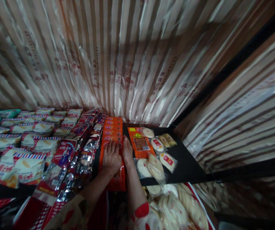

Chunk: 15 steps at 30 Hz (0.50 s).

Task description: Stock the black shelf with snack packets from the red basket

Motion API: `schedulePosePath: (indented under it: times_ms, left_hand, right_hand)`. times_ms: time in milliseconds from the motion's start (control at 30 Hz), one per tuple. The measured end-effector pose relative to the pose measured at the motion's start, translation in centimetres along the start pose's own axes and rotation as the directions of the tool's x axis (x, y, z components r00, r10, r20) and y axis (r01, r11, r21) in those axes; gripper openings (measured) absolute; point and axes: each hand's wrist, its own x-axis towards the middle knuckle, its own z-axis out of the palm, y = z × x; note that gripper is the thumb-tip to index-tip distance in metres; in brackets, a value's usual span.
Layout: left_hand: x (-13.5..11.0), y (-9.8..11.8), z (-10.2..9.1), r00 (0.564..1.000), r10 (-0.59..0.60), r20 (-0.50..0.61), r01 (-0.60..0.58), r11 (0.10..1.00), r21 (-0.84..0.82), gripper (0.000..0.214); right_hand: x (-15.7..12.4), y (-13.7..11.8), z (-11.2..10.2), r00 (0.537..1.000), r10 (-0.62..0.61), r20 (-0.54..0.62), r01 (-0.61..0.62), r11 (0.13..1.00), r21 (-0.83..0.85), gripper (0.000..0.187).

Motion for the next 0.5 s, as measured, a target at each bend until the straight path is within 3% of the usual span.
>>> schedulePosePath:
  times_ms: [500]
  left_hand:
    - [0.29, -0.12, -0.21, 0.999, 0.008, 0.052, -0.008, 1.0, -0.014, 0.05]
  right_hand:
    - [0.41, 0.78, 0.2, 0.995, -0.1, 0.022, 0.101, 0.993, -0.059, 0.063]
